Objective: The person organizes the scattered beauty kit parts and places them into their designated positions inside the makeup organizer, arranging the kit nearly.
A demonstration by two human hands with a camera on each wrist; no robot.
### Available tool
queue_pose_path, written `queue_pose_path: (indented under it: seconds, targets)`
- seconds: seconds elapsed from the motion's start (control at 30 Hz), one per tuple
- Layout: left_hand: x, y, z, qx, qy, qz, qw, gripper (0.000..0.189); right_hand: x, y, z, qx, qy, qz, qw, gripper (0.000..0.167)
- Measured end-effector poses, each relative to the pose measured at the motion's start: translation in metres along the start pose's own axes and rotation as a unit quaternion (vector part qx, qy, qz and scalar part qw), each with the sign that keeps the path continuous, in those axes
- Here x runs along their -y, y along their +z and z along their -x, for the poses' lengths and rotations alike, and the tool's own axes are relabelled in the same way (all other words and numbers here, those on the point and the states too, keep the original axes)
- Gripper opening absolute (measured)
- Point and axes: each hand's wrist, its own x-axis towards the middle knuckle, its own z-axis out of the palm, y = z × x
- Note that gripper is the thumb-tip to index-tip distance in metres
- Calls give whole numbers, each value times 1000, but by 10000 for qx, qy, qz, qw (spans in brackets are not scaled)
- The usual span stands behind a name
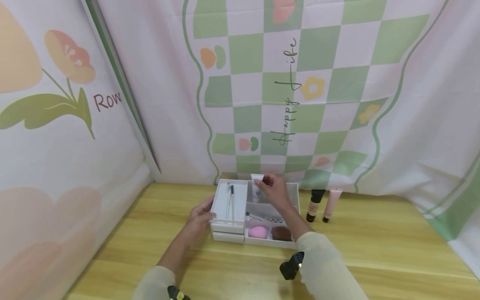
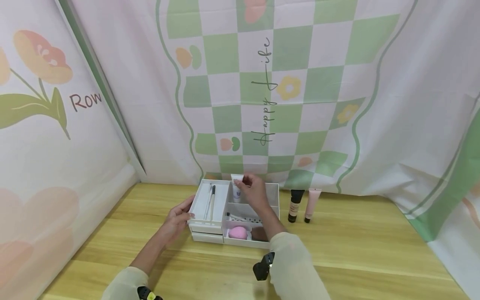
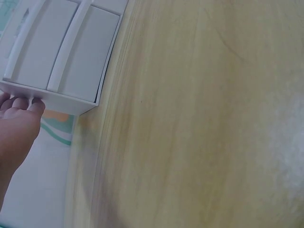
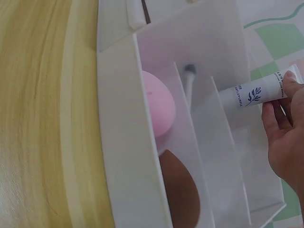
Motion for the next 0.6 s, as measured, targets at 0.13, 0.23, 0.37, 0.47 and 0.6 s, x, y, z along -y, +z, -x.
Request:
queue_pose_path:
  seconds: [0.13,0.23,0.37,0.47,0.6]
  targets:
    - [0,0,0,63,-9,40,10000,74,-3,6,1,56,81,25,9999,18]
    - [0,0,-1,103,-19,74,9999,74,-5,9,3,98,167,160,9997,19]
    - [-1,1,0,70,-15,79,9999,74,-8,11,4,128,289,296,9991,20]
    - [-1,2,0,6,-33,82,10000,74,-11,11,5,170,243,308,9991,20]
    - [-1,2,1,12,5,81,10000,74,-14,12,6,214,125,283,9993,20]
